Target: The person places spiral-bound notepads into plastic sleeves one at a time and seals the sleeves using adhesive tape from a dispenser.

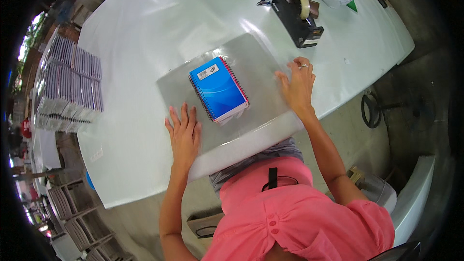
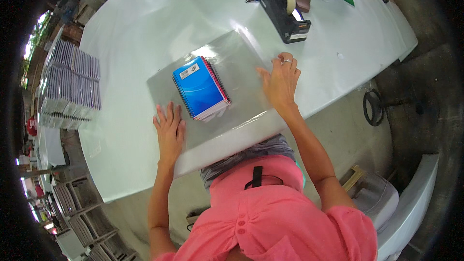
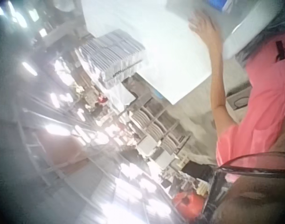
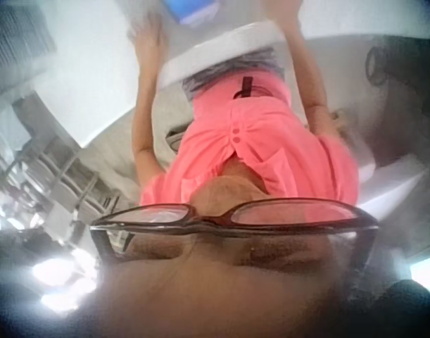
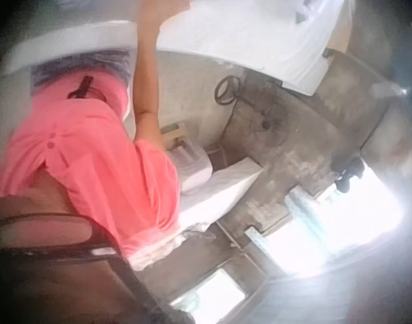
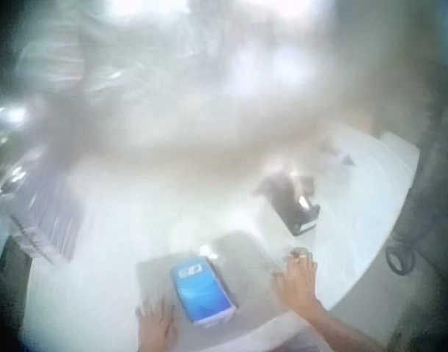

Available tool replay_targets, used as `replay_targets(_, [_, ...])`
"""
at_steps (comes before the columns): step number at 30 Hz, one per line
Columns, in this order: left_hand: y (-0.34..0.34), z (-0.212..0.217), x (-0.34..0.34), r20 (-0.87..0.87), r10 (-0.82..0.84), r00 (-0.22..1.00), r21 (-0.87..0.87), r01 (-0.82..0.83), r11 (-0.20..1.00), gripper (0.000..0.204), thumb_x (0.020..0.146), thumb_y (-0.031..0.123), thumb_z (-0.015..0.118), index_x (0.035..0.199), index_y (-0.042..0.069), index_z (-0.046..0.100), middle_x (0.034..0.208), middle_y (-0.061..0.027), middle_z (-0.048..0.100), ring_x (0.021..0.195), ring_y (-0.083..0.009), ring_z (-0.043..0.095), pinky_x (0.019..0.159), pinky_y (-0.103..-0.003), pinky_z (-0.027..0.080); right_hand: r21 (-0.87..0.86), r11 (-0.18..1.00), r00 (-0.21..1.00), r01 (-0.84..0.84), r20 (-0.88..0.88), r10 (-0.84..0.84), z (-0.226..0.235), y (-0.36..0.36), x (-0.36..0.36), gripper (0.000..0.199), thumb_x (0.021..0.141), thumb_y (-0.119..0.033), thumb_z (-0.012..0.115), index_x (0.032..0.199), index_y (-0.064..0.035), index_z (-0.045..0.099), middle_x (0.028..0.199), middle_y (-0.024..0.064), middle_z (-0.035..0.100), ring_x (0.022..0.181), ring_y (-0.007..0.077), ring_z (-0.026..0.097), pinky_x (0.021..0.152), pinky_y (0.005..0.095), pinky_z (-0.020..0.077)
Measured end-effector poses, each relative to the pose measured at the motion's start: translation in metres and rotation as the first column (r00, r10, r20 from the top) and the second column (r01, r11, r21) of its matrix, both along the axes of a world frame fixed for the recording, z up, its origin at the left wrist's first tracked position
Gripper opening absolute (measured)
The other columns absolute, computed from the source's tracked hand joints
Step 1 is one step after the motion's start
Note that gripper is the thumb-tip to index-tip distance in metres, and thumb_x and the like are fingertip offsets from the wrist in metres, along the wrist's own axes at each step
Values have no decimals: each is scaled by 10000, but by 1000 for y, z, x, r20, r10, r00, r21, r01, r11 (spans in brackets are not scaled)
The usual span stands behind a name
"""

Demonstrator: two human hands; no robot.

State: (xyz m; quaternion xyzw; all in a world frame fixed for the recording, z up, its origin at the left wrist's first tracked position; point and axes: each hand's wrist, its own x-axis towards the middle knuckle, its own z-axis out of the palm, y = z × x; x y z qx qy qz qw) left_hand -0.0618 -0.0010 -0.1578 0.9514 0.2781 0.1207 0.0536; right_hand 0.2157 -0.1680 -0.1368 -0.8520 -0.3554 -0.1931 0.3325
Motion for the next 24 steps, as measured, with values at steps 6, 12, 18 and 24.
replay_targets(6, [-2, 1, -11, -33, -73, 997, -90, 69, 994, 464, 958, 201, 499, 1411, 110, 459, 1515, -106, 357, 1445, -354, 207, 1145, -545, 135, -207, 978, 963, 4, -264, -60, -16, -12, 12, 188, 767, -141, 736, 824, 2, 628, 1067, 154, 548, 1008, 342, 533, 807, 460, 444])
replay_targets(12, [-4, 6, -20, -60, -32, 998, -134, 23, 991, 463, 975, 220, 459, 1426, 118, 449, 1538, -85, 337, 1457, -343, 190, 1161, -525, 104, -87, 996, 826, -17, -563, -35, 4, -12, 5, 180, 731, -90, 734, 847, -15, 618, 883, 157, 634, 830, 353, 622, 706, 438, 490])
replay_targets(18, [-8, 9, -15, -85, -38, 996, -125, 27, 992, 449, 992, 210, 419, 1427, 103, 452, 1529, -103, 352, 1458, -334, 197, 1160, -533, 81, -54, 998, 958, 41, -282, -54, -14, -15, 1, 217, 757, -65, 709, 938, 1, 608, 815, 188, 651, 782, 346, 638, 680, 426, 492])
replay_targets(24, [-7, 7, -18, -45, -5, 999, -142, -1, 990, 467, 986, 210, 432, 1439, 96, 428, 1524, -111, 359, 1459, -338, 194, 1158, -542, 59, -231, 973, 952, -23, -301, -49, 8, -3, -10, 203, 796, -23, 629, 940, 9, 490, 772, 214, 639, 713, 410, 629, 637, 506, 472])
